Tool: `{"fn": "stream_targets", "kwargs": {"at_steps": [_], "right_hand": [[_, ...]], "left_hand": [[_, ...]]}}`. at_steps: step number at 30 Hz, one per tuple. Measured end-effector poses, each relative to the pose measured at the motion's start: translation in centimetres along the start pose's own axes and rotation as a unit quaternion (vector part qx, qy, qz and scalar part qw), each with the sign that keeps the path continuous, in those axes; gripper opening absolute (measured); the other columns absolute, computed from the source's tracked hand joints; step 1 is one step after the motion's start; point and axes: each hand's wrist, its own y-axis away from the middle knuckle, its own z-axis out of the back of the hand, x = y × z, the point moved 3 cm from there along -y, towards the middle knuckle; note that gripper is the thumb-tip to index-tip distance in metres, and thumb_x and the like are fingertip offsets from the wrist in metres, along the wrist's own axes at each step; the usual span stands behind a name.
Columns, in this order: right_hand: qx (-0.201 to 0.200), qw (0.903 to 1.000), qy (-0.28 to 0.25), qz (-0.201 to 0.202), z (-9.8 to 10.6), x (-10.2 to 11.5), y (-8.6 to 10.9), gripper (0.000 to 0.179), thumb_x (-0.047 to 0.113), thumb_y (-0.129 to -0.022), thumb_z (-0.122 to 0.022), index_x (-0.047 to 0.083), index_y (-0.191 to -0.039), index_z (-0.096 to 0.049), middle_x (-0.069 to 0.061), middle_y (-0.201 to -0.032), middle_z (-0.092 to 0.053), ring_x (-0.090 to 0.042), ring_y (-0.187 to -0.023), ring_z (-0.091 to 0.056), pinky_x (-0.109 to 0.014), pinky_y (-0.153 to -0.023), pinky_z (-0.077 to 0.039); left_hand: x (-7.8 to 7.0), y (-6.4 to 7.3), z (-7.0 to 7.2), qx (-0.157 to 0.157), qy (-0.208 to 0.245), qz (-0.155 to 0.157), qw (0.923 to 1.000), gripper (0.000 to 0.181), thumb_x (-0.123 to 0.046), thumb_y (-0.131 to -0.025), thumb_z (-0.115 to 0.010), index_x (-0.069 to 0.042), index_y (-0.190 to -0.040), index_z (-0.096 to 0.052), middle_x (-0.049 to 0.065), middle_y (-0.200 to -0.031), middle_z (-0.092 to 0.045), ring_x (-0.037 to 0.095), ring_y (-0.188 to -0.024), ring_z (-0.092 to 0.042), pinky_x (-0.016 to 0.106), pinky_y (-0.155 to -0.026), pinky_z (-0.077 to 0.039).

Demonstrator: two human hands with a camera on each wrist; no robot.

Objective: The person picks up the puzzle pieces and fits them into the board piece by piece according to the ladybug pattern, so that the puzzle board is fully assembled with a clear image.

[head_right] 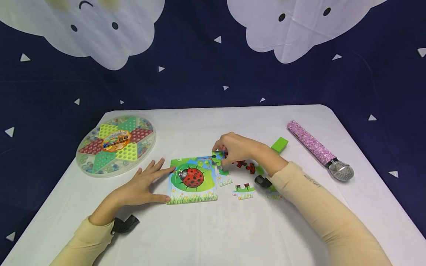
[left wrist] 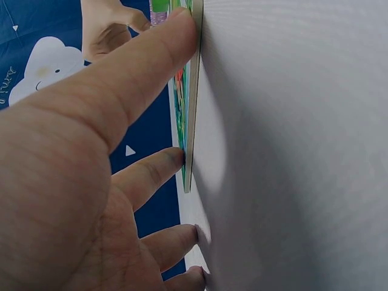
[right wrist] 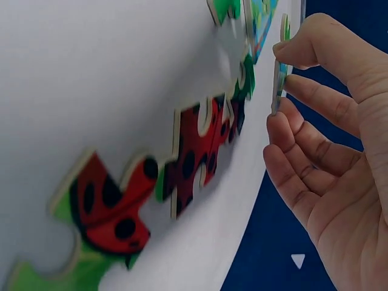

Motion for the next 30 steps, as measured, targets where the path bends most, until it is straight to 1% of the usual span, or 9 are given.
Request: {"fn": "stream_targets", "kwargs": {"at_steps": [5,8,12,14,17,22,26,28,30], "right_hand": [[0.006,0.9998,-0.012,0.013,-0.6,0.9,-0.6,0.043,0.017,-0.081,-0.084,0.009,-0.123,-0.078,-0.002,-0.098,-0.066,-0.017,-0.089,-0.055,-0.033,-0.080,-0.049],[0.008,0.9996,-0.004,0.026,-0.9,1.4,-0.9,0.040,0.017,-0.082,-0.084,0.010,-0.121,-0.078,-0.002,-0.096,-0.066,-0.017,-0.088,-0.054,-0.034,-0.083,-0.046],[0.017,0.9994,-0.004,0.030,-1.4,1.7,-1.4,0.039,0.015,-0.082,-0.084,0.010,-0.121,-0.078,-0.001,-0.097,-0.066,-0.017,-0.090,-0.056,-0.035,-0.085,-0.047],[0.023,0.9992,-0.006,0.032,-1.7,1.8,-1.6,0.040,0.014,-0.082,-0.084,0.010,-0.121,-0.077,-0.001,-0.098,-0.066,-0.017,-0.092,-0.056,-0.033,-0.083,-0.050],[0.031,0.9990,-0.005,0.033,-2.0,2.0,-1.9,0.040,0.013,-0.082,-0.084,0.009,-0.122,-0.077,-0.001,-0.099,-0.066,-0.017,-0.092,-0.056,-0.032,-0.083,-0.050],[0.040,0.9986,0.010,0.035,-2.4,2.4,-2.3,0.040,0.015,-0.084,-0.084,0.010,-0.123,-0.077,-0.001,-0.098,-0.065,-0.016,-0.091,-0.054,-0.032,-0.082,-0.049],[0.041,0.9982,0.014,0.040,-2.6,2.6,-2.6,0.040,0.016,-0.085,-0.084,0.009,-0.124,-0.077,-0.001,-0.100,-0.066,-0.016,-0.091,-0.055,-0.031,-0.082,-0.050],[0.042,0.9980,0.016,0.045,-2.7,2.7,-2.7,0.040,0.016,-0.085,-0.084,0.009,-0.124,-0.077,-0.001,-0.100,-0.066,-0.016,-0.091,-0.055,-0.031,-0.081,-0.050],[0.042,0.9977,0.019,0.051,-2.8,2.8,-2.8,0.040,0.017,-0.085,-0.084,0.008,-0.124,-0.077,-0.001,-0.100,-0.067,-0.015,-0.090,-0.055,-0.031,-0.081,-0.050]], "left_hand": [[-0.2,0.1,0.1,-0.008,0.012,-0.012,0.9998,0.098,-0.060,-0.082,-0.088,-0.033,-0.165,-0.044,0.025,-0.179,-0.015,0.059,-0.163,-0.006,0.087,-0.120,-0.004],[-0.3,0.2,0.1,-0.009,0.012,-0.013,0.9998,0.098,-0.060,-0.082,-0.088,-0.033,-0.165,-0.044,0.025,-0.179,-0.015,0.060,-0.163,-0.006,0.087,-0.120,-0.004],[-0.2,0.1,0.2,-0.004,0.002,-0.006,1.0000,0.097,-0.057,-0.084,-0.088,-0.031,-0.166,-0.043,0.024,-0.179,-0.014,0.058,-0.163,-0.007,0.086,-0.121,-0.004],[-0.2,0.0,0.1,-0.002,-0.001,-0.004,1.0000,0.097,-0.057,-0.084,-0.088,-0.031,-0.166,-0.043,0.023,-0.179,-0.015,0.058,-0.163,-0.007,0.086,-0.121,-0.005],[-0.1,0.0,0.1,-0.007,-0.001,-0.012,0.9999,0.097,-0.059,-0.083,-0.087,-0.031,-0.166,-0.043,0.025,-0.178,-0.016,0.061,-0.162,-0.009,0.088,-0.119,-0.006],[0.2,0.1,0.0,-0.018,0.015,-0.025,0.9994,0.097,-0.064,-0.081,-0.086,-0.035,-0.164,-0.046,0.027,-0.178,-0.018,0.064,-0.160,-0.009,0.090,-0.117,-0.005],[0.0,0.1,0.1,-0.012,0.012,-0.018,0.9997,0.095,-0.063,-0.083,-0.086,-0.034,-0.164,-0.045,0.025,-0.178,-0.017,0.062,-0.161,-0.008,0.088,-0.119,-0.004],[-0.1,0.1,0.2,-0.007,0.009,-0.012,0.9999,0.096,-0.061,-0.083,-0.087,-0.032,-0.165,-0.045,0.026,-0.178,-0.017,0.061,-0.162,-0.009,0.088,-0.119,-0.005],[-0.2,0.1,0.2,-0.008,0.011,-0.013,0.9998,0.096,-0.059,-0.083,-0.088,-0.031,-0.165,-0.045,0.026,-0.178,-0.016,0.061,-0.162,-0.008,0.088,-0.119,-0.005]]}}
